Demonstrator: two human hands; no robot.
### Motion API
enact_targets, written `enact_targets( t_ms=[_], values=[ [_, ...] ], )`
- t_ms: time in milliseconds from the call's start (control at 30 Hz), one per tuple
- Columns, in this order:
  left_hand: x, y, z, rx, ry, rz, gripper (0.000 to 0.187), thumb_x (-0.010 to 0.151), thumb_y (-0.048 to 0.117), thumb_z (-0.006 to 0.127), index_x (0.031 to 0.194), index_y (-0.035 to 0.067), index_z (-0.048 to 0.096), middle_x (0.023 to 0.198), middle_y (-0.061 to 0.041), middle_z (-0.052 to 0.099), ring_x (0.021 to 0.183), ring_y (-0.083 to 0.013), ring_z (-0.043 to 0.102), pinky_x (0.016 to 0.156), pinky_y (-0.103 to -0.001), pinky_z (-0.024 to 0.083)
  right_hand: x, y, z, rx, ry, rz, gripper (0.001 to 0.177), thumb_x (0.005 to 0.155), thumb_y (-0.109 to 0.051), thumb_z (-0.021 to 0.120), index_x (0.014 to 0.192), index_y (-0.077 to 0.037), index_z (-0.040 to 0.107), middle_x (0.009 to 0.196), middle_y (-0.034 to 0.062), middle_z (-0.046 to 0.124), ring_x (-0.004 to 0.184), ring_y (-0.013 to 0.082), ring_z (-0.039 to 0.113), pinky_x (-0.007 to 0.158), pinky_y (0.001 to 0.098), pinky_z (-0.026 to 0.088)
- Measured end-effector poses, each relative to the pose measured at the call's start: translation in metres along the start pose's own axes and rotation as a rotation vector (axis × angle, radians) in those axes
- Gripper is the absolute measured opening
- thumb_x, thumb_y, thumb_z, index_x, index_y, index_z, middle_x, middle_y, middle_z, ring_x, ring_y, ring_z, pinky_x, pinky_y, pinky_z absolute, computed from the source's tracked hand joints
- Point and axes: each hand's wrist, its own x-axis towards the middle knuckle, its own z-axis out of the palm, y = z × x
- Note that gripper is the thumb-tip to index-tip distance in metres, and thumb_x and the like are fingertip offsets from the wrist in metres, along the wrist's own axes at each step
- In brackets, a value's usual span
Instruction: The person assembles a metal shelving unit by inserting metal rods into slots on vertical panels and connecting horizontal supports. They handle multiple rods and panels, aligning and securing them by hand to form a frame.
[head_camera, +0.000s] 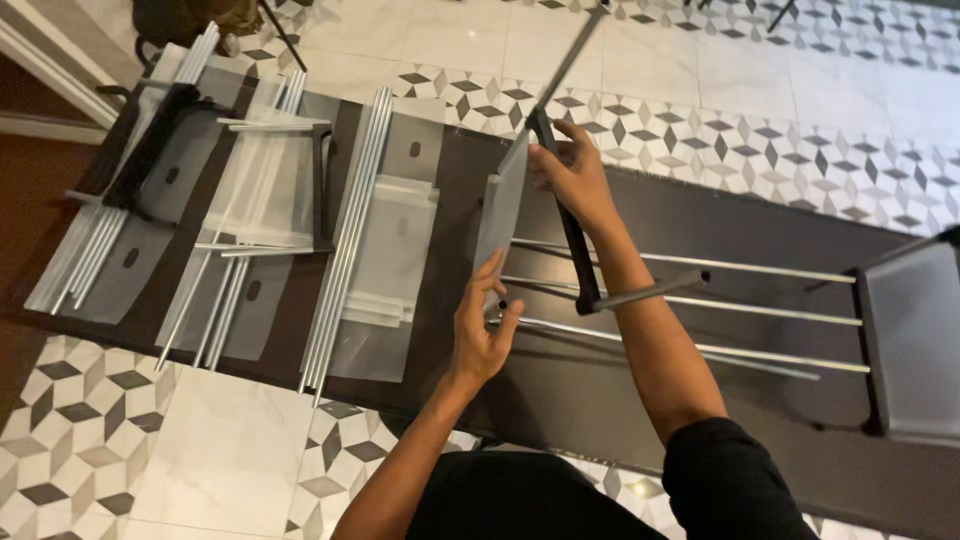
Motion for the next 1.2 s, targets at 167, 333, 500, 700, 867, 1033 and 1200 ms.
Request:
enact_targets(
  t_ms=[167, 333, 500, 700, 867, 1033, 1200],
  values=[
    [0.005, 0.004, 0.0, 0.032, -0.031, -0.005, 0.033, 0.103, 0.036, 0.062, 0.099, 0.003, 0.057, 0.15, -0.022, 0.056, 0.142, -0.038, 0.055, 0.117, -0.048, 0.043, 0.038, 0.007, 0.01, -0.058, -0.011, 0.001, 0.054, 0.097, -0.026, 0.07, 0.142, 0.0, 0.052, 0.106, 0.0163, 0.07, 0.066, 0.0147, 0.068, 0.051, 0.0279, 0.053],
    [0.03, -0.009, -0.009, -0.057, -0.041, -0.132, 0.029, 0.105, 0.027, 0.058, 0.114, 0.001, 0.067, 0.138, -0.017, 0.065, 0.131, -0.0308, 0.062, 0.113, -0.042, 0.046, 0.044, 0.006, 0.012, -0.157, 0.026, 0.003, 0.046, 0.098, -0.023, 0.065, 0.136, 0.001, 0.057, 0.097, 0.0157, 0.071, 0.049, 0.0142, 0.061, 0.042, 0.0303, 0.046],
    [0.113, -0.066, 0.006, 0.012, -0.003, 0.002, 0.033, 0.11, 0.017, 0.051, 0.138, 0.002, 0.06, 0.14, -0.015, 0.066, 0.135, -0.0268, 0.061, 0.116, -0.038, 0.044, 0.037, -0.002, 0.012, -0.143, 0.029, 0.031, 0.045, 0.099, -0.021, 0.064, 0.136, 0.003, 0.057, 0.095, 0.017, 0.071, 0.049, 0.0144, 0.06, 0.042, 0.0307, 0.047],
    [0.209, -0.153, 0.035, -0.057, -0.149, -0.241, 0.047, 0.102, 0.012, 0.046, 0.149, 0.009, 0.055, 0.129, -0.015, 0.07, 0.111, -0.0253, 0.067, 0.102, -0.036, 0.05, 0.039, -0.016, 0.02, -0.089, -0.019, 0.099, 0.047, 0.095, -0.016, 0.065, 0.136, 0.002, 0.053, 0.098, 0.0179, 0.069, 0.057, 0.0169, 0.07, 0.044, 0.0324, 0.057],
    [0.229, -0.214, 0.062, -0.345, -0.244, -0.183, 0.038, 0.108, 0.01, 0.044, 0.143, 0.0, 0.055, 0.133, -0.013, 0.067, 0.126, -0.0193, 0.063, 0.109, -0.033, 0.048, 0.047, -0.019, 0.02, -0.262, 0.017, 0.05, 0.044, 0.094, -0.019, 0.067, 0.13, 0.004, 0.058, 0.091, 0.0142, 0.072, 0.057, 0.0179, 0.071, 0.044, 0.0326, 0.056],
    [0.221, -0.233, 0.059, -0.596, -0.321, -0.326, 0.034, 0.109, 0.009, 0.048, 0.141, -0.002, 0.055, 0.134, -0.008, 0.063, 0.13, -0.017, 0.056, 0.115, -0.032, 0.043, 0.046, -0.024, 0.018, -0.398, 0.048, 0.048, 0.043, 0.098, -0.027, 0.063, 0.128, 0.004, 0.058, 0.068, 0.0139, 0.068, 0.047, 0.0207, 0.064, 0.043, 0.0344, 0.047],
    [0.224, -0.227, 0.057, -0.599, -0.346, -0.344, 0.035, 0.106, 0.017, 0.05, 0.135, 0.0, 0.06, 0.129, -0.008, 0.066, 0.125, -0.0158, 0.058, 0.113, -0.031, 0.043, 0.045, -0.035, 0.025, -0.406, 0.055, 0.081, 0.038, 0.102, -0.034, 0.058, 0.113, 0.002, 0.058, 0.058, 0.0114, 0.062, 0.043, 0.021, 0.062, 0.041, 0.036, 0.046]
  ],
)
